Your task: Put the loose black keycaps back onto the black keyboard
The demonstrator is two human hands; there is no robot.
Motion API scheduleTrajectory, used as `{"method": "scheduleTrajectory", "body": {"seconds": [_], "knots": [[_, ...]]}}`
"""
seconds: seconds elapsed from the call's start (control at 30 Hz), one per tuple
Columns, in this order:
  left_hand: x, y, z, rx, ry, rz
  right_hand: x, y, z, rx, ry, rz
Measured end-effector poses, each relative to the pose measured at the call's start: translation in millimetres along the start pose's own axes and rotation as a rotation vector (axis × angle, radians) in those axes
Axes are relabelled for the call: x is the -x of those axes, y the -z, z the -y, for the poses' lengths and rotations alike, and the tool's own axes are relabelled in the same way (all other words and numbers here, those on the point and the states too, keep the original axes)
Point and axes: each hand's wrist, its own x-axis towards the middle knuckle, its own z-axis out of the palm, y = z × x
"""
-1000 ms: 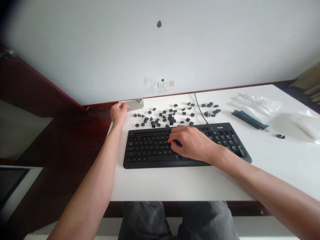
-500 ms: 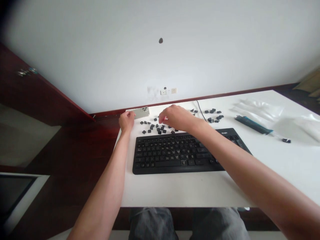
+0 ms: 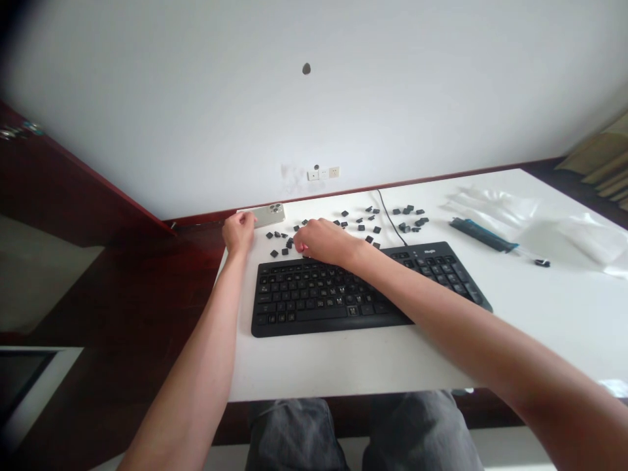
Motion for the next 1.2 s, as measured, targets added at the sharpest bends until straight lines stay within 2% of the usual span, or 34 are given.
{"method": "scheduleTrajectory", "body": {"seconds": [0.17, 0.3, 0.4, 0.47, 0.57, 0.73, 0.9, 1.2], "knots": [[-1, 0, 1, -0.012, 0.006, 0.002, 1, 5, 3, -0.04, -0.019, -0.008], [-3, -2, 3, -0.018, -0.026, -0.001, 18, 30, -3, -0.205, -0.001, -0.045], [-3, -3, 4, -0.02, -0.031, -0.005, 46, 43, -10, -0.433, 0.04, 0.133], [-3, -3, 4, -0.016, -0.017, -0.003, 65, 40, -15, -0.525, 0.047, 0.258], [-2, -2, 3, -0.024, -0.003, 0.003, 87, 23, -20, -0.605, 0.025, 0.272], [-3, -1, 2, -0.031, -0.004, 0.001, 99, 3, -23, -0.59, 0.039, 0.178], [-2, -1, 3, -0.023, -0.007, -0.004, 102, 4, -16, -0.478, 0.109, 0.082], [-2, -2, 2, -0.037, -0.021, -0.001, 109, 5, -12, -0.386, 0.142, 0.075]]}}
